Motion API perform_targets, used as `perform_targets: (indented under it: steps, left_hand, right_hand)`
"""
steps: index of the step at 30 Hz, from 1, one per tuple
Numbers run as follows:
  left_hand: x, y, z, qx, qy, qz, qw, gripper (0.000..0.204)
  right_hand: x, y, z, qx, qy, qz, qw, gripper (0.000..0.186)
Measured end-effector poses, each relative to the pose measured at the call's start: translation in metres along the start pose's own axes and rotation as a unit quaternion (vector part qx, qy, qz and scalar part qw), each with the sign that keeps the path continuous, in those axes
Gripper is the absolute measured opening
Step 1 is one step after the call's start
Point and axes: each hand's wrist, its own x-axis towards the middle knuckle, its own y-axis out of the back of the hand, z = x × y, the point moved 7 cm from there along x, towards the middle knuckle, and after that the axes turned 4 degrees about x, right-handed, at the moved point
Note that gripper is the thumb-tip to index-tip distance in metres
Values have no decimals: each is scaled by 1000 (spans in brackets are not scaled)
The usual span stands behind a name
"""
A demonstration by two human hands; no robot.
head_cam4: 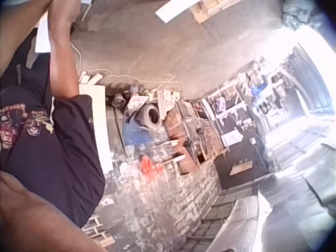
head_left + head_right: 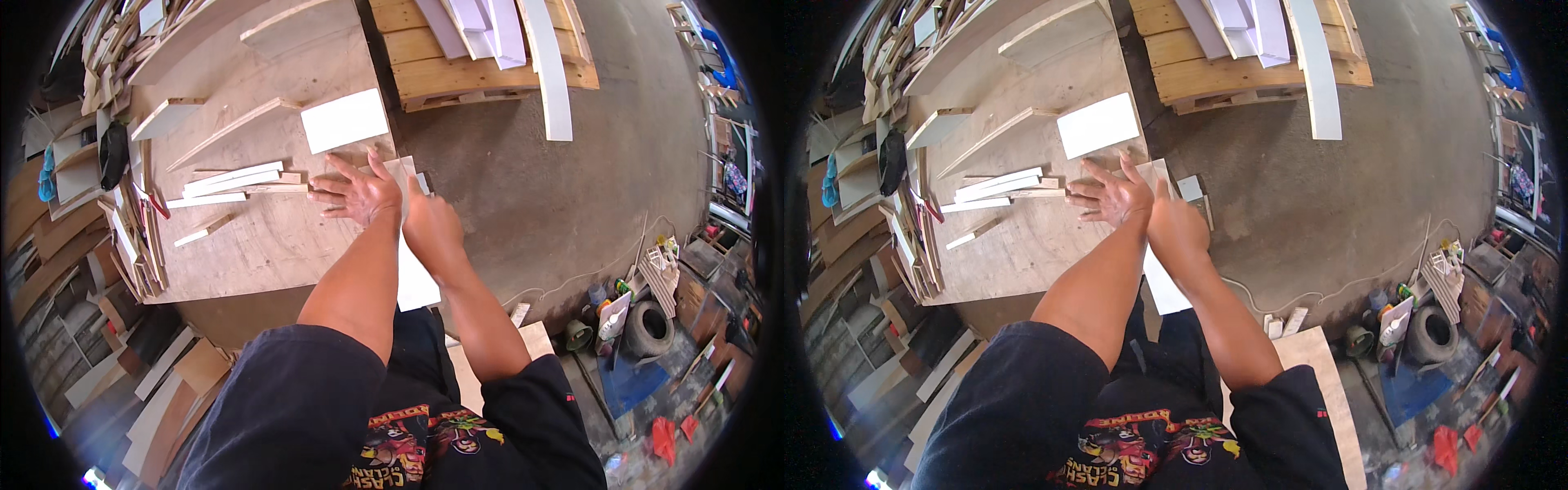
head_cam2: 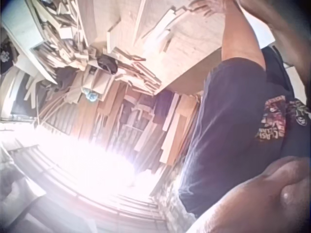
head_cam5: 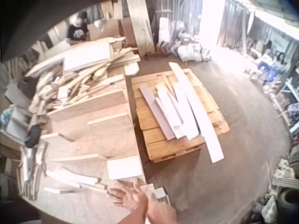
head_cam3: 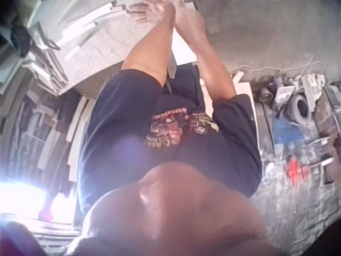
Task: The person measures and marks a piece of wood using a pencil and a measuring stick while working at a low surface in a workshop.
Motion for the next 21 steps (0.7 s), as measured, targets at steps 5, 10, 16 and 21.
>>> perform_targets:
  steps: [5, 10, 16, 21]
  left_hand:
    - [-3, 3, 0, -9, -4, -11, 1000, 86]
    - [1, 2, -2, 7, 9, 4, 1000, 86]
    - [-1, 2, 2, -24, -8, -17, 1000, 84]
    - [2, 0, -3, -34, -12, 10, 999, 88]
  right_hand:
    - [4, -2, -4, -15, -19, -23, 999, 55]
    - [-10, -4, -4, -23, -14, -18, 999, 58]
    - [17, -7, -8, -26, -14, 18, 999, 56]
    - [1, -4, -10, -34, -51, -80, 995, 63]
